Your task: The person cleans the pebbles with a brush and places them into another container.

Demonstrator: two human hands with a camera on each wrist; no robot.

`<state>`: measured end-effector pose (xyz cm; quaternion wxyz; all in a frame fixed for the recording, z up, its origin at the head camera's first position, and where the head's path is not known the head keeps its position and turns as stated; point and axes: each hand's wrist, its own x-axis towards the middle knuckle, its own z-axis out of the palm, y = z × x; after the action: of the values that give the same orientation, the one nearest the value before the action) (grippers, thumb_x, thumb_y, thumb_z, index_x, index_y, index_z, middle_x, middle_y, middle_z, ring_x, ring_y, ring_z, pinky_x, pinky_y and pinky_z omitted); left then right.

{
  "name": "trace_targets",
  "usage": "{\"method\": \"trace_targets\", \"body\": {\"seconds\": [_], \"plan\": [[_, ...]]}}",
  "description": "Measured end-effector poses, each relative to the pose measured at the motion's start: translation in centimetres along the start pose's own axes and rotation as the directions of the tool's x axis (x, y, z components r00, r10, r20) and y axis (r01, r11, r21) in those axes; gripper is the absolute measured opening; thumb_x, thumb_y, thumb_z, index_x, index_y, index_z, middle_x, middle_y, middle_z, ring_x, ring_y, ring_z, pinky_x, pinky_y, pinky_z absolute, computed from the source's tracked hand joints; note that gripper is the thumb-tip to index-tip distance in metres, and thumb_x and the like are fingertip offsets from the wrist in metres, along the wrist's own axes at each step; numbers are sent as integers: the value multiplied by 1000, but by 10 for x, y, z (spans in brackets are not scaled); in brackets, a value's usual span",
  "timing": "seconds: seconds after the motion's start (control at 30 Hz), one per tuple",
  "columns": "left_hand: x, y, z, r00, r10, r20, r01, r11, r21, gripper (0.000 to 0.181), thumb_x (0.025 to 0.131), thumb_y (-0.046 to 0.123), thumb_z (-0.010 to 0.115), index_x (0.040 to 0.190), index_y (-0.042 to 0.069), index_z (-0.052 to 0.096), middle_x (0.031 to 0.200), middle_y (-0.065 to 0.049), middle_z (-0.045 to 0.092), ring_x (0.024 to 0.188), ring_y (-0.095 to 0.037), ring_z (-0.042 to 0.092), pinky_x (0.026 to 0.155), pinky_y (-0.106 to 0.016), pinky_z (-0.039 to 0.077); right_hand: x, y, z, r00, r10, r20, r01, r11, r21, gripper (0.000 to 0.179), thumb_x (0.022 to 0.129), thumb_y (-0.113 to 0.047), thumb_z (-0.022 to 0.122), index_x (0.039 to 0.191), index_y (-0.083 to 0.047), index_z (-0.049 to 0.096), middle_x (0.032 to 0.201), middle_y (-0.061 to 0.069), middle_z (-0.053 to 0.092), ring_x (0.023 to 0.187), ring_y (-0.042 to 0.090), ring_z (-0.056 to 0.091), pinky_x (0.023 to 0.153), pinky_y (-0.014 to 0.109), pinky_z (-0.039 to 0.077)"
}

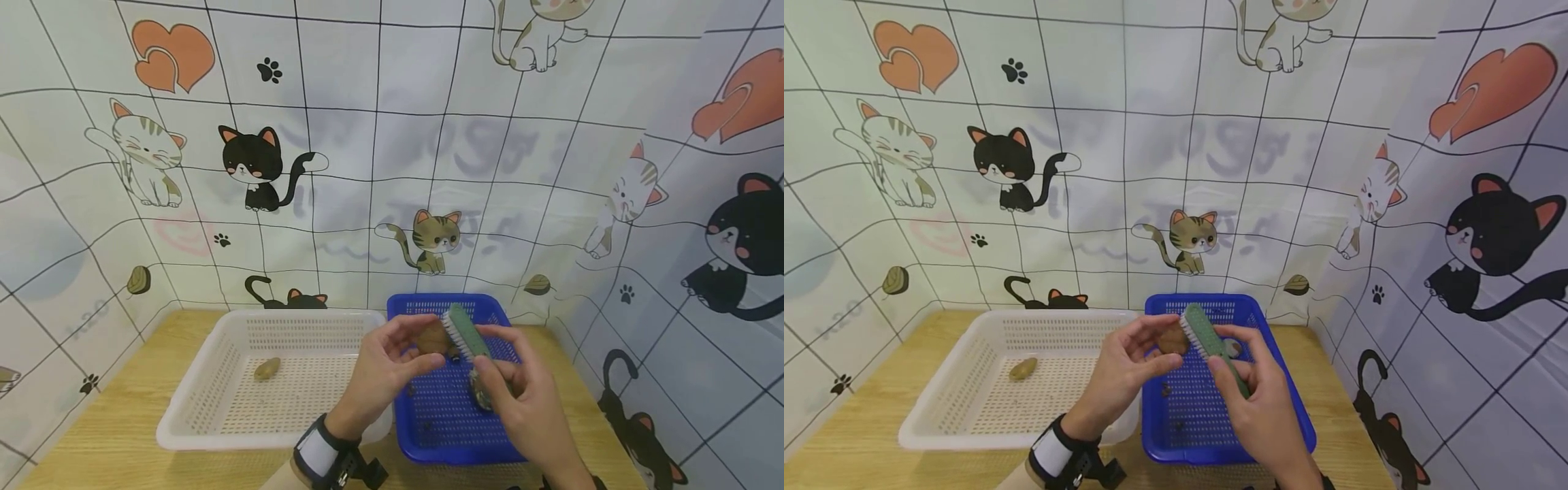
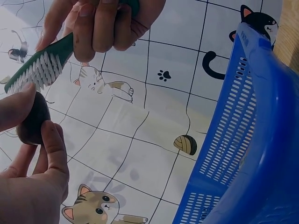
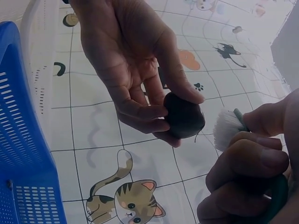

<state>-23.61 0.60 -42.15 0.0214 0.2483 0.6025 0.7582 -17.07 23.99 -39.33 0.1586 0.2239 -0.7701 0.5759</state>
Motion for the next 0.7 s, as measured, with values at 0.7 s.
{"method": "trace_targets", "body": {"seconds": [0.7], "plan": [[-4, -3, 2, 1000, 20, 23, -17, 993, -113, 61, 107, 24, 89, 160, 7, 66, 166, -14, 66, 137, -15, 77, 110, -28, 67, -1, 2, 4, 993, 119, 27, -118, 993, -27, 40, 123, -10, 58, 162, -16, 54, 67, -10, 50, 51, 2, 39, 39, 28, 37]]}}
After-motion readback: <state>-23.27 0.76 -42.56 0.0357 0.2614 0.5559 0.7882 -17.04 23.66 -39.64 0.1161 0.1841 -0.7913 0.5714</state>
